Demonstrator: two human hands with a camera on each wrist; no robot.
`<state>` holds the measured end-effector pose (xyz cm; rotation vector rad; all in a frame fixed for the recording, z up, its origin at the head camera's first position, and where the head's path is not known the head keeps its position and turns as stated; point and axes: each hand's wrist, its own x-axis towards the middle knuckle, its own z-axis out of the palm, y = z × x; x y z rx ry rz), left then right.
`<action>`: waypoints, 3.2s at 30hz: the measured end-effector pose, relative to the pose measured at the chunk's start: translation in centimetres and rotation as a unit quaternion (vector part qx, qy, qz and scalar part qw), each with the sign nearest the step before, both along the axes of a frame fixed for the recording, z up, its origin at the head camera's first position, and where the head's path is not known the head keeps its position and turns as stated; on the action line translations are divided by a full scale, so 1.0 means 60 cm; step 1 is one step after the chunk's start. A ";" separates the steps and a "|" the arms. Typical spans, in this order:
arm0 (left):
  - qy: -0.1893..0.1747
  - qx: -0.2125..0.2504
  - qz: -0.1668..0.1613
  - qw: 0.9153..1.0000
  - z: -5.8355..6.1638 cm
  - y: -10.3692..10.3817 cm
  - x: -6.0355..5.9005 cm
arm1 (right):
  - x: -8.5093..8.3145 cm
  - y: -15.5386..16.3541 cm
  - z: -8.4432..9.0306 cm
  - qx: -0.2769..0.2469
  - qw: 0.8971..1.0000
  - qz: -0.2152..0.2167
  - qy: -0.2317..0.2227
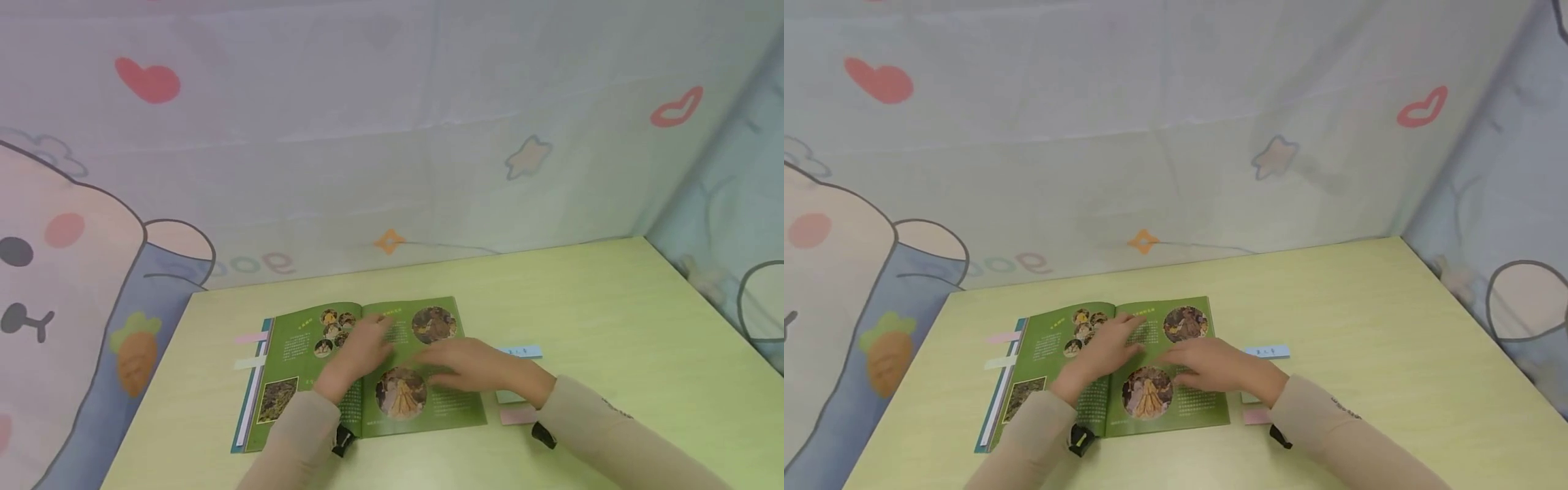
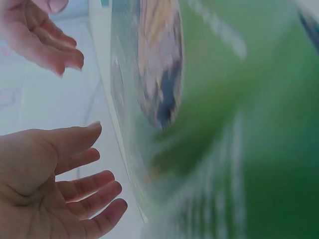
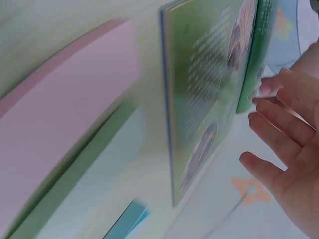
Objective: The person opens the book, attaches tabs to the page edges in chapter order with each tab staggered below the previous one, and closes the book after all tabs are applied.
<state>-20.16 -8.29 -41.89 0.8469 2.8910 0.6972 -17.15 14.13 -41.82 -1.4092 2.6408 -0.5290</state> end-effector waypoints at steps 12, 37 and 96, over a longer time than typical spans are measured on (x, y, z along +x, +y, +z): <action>0.011 -0.010 -0.020 1.000 0.000 0.055 0.023 | 0.014 0.075 -0.012 -0.025 0.999 -0.044 0.007; -0.010 0.025 -0.033 0.999 -0.025 0.155 0.041 | 0.012 0.164 -0.030 -0.080 0.989 -0.122 0.004; -0.007 0.040 -0.020 0.999 -0.057 0.263 0.024 | -0.012 0.245 -0.053 -0.108 0.975 -0.176 -0.078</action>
